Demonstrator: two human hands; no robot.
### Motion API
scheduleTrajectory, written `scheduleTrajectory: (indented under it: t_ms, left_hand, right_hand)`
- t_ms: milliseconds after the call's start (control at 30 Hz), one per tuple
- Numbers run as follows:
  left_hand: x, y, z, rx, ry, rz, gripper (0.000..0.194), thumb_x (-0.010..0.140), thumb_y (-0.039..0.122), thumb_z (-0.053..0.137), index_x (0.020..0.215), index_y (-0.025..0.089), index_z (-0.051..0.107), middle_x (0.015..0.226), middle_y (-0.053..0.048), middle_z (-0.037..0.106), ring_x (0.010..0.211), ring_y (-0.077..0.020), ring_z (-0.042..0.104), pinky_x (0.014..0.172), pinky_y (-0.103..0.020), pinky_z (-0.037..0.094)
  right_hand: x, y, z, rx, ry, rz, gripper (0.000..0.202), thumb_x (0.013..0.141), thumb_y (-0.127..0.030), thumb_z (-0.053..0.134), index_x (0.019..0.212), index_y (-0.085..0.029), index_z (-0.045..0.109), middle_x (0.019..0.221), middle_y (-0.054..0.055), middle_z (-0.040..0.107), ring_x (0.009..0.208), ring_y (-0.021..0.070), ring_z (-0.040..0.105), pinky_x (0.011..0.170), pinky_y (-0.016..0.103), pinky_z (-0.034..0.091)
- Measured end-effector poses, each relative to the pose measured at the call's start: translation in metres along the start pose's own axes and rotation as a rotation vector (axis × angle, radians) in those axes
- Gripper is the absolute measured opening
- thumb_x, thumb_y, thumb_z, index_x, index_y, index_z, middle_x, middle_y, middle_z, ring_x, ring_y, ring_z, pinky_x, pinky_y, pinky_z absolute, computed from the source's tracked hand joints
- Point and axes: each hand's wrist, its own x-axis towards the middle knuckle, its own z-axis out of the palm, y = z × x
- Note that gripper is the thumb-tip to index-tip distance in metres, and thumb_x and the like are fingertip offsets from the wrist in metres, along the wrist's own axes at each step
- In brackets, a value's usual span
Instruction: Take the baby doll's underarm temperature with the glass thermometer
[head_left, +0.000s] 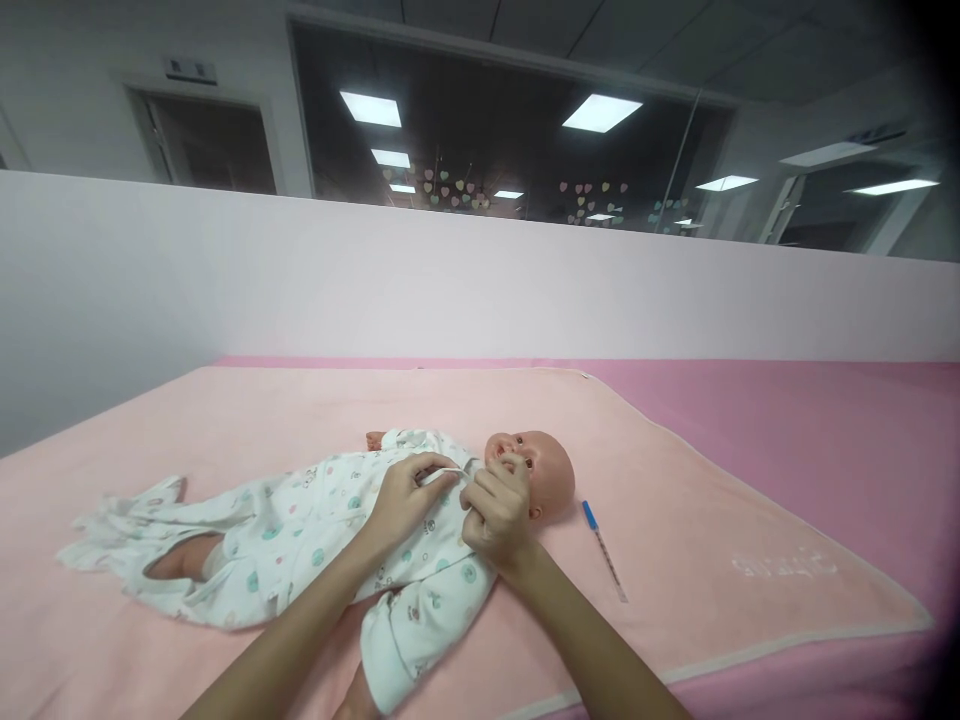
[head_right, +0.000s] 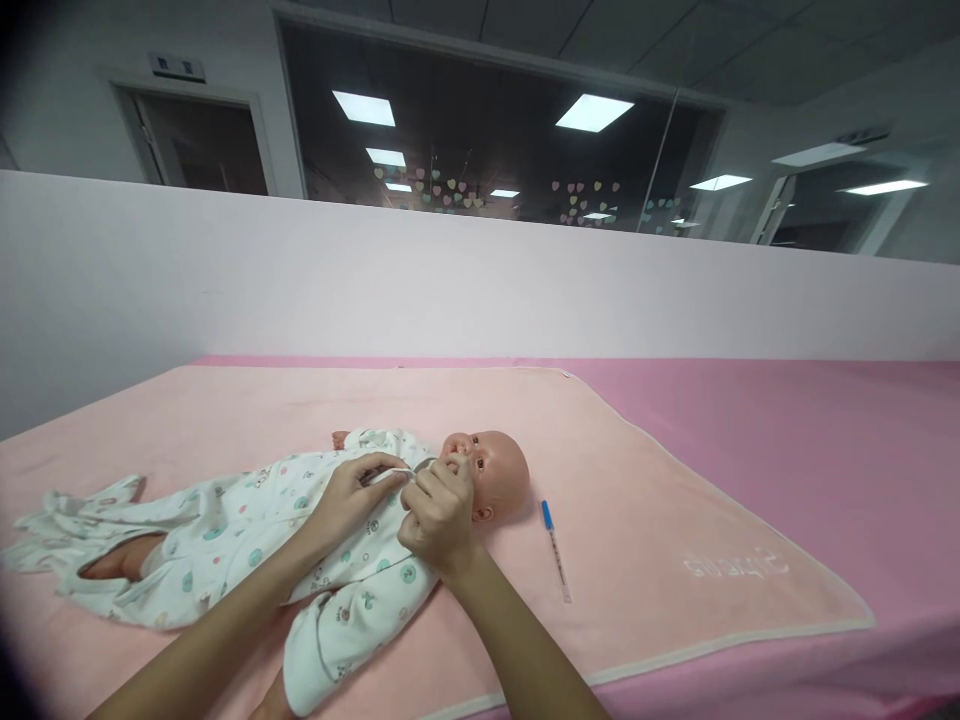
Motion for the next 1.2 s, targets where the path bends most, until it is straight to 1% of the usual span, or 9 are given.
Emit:
scheduleTrajectory:
  t_ms: [100, 267, 467, 567, 667, 800, 933, 1100, 1200]
  left_hand:
    - [0.0, -0.001, 0.0, 0.014, -0.005, 0.004, 0.014, 0.075, 0.027, 0.054, 0.08, 0.02, 0.065, 0.083, -0.001, 0.067, 0.078, -0.0173, 0.058, 0.069, -0.025, 0.042]
    - [0.001, -0.002, 0.0, 0.036, -0.009, 0.023, 0.014, 0.075, 0.027, 0.055, 0.081, 0.02, 0.066, 0.082, 0.0, 0.067, 0.078, -0.0172, 0.059, 0.07, -0.025, 0.043]
    - [0.002, -0.003, -0.001, 0.048, -0.018, 0.024, 0.016, 0.075, 0.03, 0.055, 0.082, 0.021, 0.066, 0.084, -0.001, 0.067, 0.08, -0.0178, 0.059, 0.072, -0.025, 0.043]
    - [0.002, -0.004, -0.001, 0.065, -0.015, 0.028, 0.018, 0.075, 0.032, 0.055, 0.082, 0.02, 0.066, 0.085, -0.002, 0.067, 0.081, -0.0188, 0.059, 0.071, -0.026, 0.044]
    - [0.002, -0.003, -0.001, 0.081, -0.009, 0.027, 0.019, 0.074, 0.033, 0.054, 0.081, 0.02, 0.066, 0.085, -0.002, 0.067, 0.08, -0.0195, 0.059, 0.071, -0.027, 0.044]
    - [0.002, -0.003, -0.001, 0.068, -0.009, 0.021, 0.019, 0.074, 0.031, 0.054, 0.08, 0.02, 0.067, 0.083, -0.003, 0.067, 0.08, -0.02, 0.059, 0.072, -0.028, 0.045]
    - [0.002, -0.001, -0.001, 0.052, -0.012, 0.025, 0.016, 0.073, 0.028, 0.054, 0.079, 0.02, 0.067, 0.082, -0.002, 0.068, 0.078, -0.0188, 0.059, 0.071, -0.027, 0.045]
    - [0.0, 0.001, -0.001, 0.045, -0.023, 0.023, 0.017, 0.074, 0.029, 0.053, 0.08, 0.02, 0.067, 0.084, -0.002, 0.068, 0.08, -0.0189, 0.059, 0.071, -0.027, 0.045]
    - [0.0, 0.001, -0.001, 0.046, -0.024, 0.016, 0.017, 0.073, 0.028, 0.053, 0.08, 0.021, 0.067, 0.084, -0.001, 0.067, 0.08, -0.0189, 0.059, 0.07, -0.026, 0.045]
  right_hand:
    - [0.0, -0.002, 0.0, 0.064, 0.001, 0.021, 0.012, 0.051, -0.005, 0.035, 0.048, -0.017, 0.034, 0.049, -0.003, 0.029, 0.053, 0.0105, 0.027, 0.065, 0.03, 0.025]
    - [0.001, -0.004, 0.0, 0.201, 0.031, 0.086, 0.015, 0.058, -0.005, 0.032, 0.048, -0.016, 0.031, 0.049, -0.003, 0.029, 0.051, 0.0098, 0.026, 0.065, 0.03, 0.024]
    - [0.003, -0.004, 0.0, 0.282, 0.074, 0.115, 0.017, 0.063, -0.006, 0.03, 0.05, -0.017, 0.03, 0.047, -0.004, 0.03, 0.049, 0.0094, 0.025, 0.066, 0.031, 0.026]
    - [0.0, -0.004, 0.001, 0.244, 0.091, 0.108, 0.016, 0.061, -0.006, 0.03, 0.052, -0.018, 0.028, 0.046, -0.004, 0.03, 0.047, 0.0094, 0.024, 0.066, 0.03, 0.028]
    - [-0.006, -0.004, 0.004, 0.162, 0.045, 0.098, 0.015, 0.056, -0.007, 0.033, 0.053, -0.019, 0.026, 0.046, -0.003, 0.032, 0.047, 0.0101, 0.026, 0.067, 0.031, 0.03]
    - [-0.01, -0.006, 0.008, 0.087, -0.009, 0.132, 0.016, 0.048, -0.007, 0.035, 0.053, -0.02, 0.027, 0.048, -0.003, 0.03, 0.049, 0.0107, 0.028, 0.067, 0.03, 0.031]
    - [-0.009, -0.007, 0.008, 0.115, 0.008, 0.136, 0.014, 0.051, -0.006, 0.036, 0.054, -0.019, 0.033, 0.05, -0.003, 0.034, 0.052, 0.0112, 0.032, 0.067, 0.03, 0.03]
    - [-0.007, -0.007, 0.009, 0.146, 0.012, 0.131, 0.015, 0.057, -0.004, 0.035, 0.051, -0.019, 0.036, 0.05, -0.002, 0.04, 0.053, 0.0112, 0.034, 0.072, 0.031, 0.03]
    - [-0.006, -0.007, 0.009, 0.136, 0.019, 0.135, 0.015, 0.056, -0.005, 0.035, 0.051, -0.019, 0.036, 0.05, -0.002, 0.04, 0.053, 0.0112, 0.033, 0.071, 0.031, 0.03]
